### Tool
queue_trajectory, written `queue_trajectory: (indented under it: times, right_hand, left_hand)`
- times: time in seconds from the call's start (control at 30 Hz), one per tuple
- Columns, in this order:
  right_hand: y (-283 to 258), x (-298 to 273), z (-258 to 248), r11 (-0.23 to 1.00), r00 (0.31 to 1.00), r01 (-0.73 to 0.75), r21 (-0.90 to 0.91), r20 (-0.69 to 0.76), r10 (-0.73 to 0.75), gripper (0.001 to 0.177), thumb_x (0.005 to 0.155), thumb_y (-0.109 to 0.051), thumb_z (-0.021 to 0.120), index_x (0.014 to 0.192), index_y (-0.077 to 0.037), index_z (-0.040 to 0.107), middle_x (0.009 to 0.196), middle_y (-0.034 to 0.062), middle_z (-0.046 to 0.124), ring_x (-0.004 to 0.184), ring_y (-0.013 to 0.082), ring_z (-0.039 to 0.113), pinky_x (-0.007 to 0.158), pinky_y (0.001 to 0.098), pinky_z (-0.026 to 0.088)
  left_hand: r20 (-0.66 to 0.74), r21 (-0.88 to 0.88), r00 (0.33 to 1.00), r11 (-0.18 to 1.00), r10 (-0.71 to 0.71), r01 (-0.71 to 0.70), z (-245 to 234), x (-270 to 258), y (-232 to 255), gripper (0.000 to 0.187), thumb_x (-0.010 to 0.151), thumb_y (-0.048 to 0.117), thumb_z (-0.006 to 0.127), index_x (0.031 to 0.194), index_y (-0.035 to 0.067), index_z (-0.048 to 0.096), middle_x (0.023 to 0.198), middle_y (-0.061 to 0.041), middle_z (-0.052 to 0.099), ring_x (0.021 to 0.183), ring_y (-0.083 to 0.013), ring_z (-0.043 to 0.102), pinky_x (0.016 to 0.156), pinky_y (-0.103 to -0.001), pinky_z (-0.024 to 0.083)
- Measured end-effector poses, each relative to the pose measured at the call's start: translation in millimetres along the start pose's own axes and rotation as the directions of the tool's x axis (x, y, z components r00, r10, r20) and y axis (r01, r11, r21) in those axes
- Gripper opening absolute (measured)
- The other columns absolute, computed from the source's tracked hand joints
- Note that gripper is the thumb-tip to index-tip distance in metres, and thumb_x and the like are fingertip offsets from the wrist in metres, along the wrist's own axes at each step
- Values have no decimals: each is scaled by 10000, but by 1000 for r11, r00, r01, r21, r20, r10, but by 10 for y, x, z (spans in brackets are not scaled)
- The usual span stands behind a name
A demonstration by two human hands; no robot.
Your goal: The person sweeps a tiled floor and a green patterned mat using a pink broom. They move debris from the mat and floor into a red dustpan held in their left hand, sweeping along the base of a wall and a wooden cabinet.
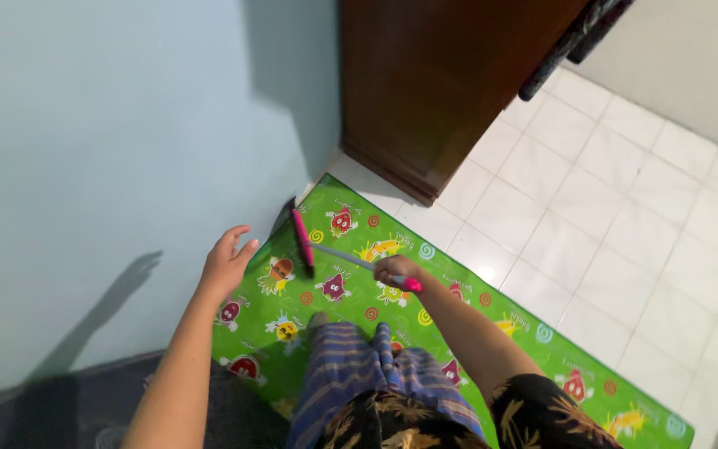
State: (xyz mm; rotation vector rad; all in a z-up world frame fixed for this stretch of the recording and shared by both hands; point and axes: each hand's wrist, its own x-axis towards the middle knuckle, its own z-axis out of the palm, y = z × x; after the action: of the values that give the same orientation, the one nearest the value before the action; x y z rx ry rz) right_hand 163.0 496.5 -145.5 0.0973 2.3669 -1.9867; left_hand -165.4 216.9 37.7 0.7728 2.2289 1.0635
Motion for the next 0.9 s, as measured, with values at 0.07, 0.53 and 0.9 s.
queue_trajectory:
  times: [0.07, 0.53, 0.9]
  right_hand:
    - [13, -13, -32, 800, 810, -490, 346, -158, 565, 217, 949, -154, 581, 937, 37, 684, 669, 51, 588, 504, 103, 531, 419, 265, 413]
    - [-601, -577, -352, 553, 417, -578, 601, -365, 833, 198, 946, -145, 590, 832, 4, 655, 640, 45, 558, 470, 114, 492, 424, 289, 407]
    - [65, 676, 155, 443, 489, -207, 872, -300, 819, 222, 906, -61, 616, 1095, -82, 731, 727, 41, 604, 496, 66, 500, 391, 225, 400]
  left_hand:
    - [21, 8, 1000, 1000, 17, -17, -75, 184, -58, 535, 940, 408, 668, 1388, 130, 574, 1401, -222, 619, 1149, -282, 678, 983, -385, 503]
    - [239, -7, 965, 994, 112, -113, -217, 1533, -1, 538, 952, 424, 655, 1404, 147, 563, 1431, -224, 586, 1238, -336, 638, 1008, -401, 504]
    - [385, 19, 907, 982, 168, -189, 12, 1983, 68, 554, 944, 423, 660, 1400, 122, 571, 1420, -236, 599, 1294, -310, 610, 1021, -397, 497]
